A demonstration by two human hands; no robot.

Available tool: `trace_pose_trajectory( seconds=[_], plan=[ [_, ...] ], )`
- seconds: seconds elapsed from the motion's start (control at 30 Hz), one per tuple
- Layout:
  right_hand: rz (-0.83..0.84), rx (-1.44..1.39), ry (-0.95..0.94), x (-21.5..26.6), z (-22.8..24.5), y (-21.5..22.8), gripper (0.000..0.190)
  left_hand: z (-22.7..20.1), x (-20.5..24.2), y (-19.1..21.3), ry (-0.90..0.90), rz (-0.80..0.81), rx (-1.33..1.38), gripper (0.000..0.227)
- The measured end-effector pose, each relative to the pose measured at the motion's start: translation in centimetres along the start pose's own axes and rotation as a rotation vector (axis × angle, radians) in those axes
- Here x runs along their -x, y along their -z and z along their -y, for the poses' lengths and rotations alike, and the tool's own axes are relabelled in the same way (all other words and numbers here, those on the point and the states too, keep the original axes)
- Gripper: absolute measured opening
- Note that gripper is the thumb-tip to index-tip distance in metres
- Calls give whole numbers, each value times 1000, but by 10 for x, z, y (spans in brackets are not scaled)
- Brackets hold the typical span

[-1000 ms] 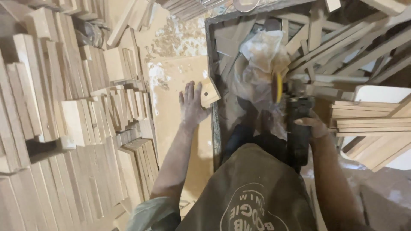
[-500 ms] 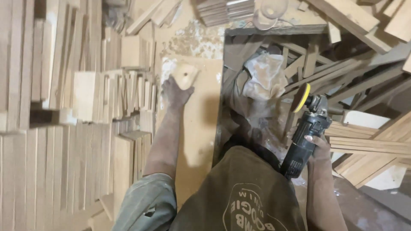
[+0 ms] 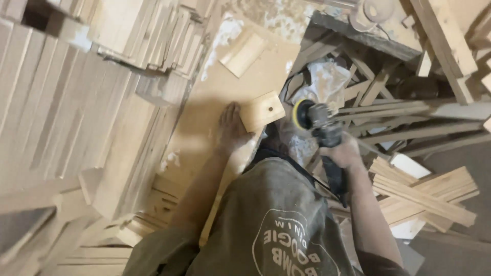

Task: The person uses an orbital sander to smooth the surfaces of small wooden pieces on a workbench. They handle the pieces one at a time, moving the sander across each surface and then setting the finished piece aside.

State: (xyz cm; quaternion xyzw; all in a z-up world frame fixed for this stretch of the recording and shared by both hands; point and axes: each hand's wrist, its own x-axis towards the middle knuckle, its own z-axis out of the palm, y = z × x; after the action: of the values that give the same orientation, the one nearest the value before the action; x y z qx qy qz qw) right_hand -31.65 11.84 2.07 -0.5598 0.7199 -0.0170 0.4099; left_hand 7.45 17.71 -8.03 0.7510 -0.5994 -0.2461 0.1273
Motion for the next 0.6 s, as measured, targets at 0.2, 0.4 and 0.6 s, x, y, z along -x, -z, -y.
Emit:
trace_pose_trajectory(
  seconds=[0.2, 0.4, 0.6],
  plan=[
    [111, 337, -1, -22, 34, -33, 93, 16, -22, -1, -18, 98, -150, 131],
    [153, 528, 35, 1, 85, -29, 73, 8, -21, 7, -48, 188, -360, 131],
    [229, 630, 136, -3, 146, -46, 70, 18, -21, -11, -59, 128, -306, 127]
  ],
)
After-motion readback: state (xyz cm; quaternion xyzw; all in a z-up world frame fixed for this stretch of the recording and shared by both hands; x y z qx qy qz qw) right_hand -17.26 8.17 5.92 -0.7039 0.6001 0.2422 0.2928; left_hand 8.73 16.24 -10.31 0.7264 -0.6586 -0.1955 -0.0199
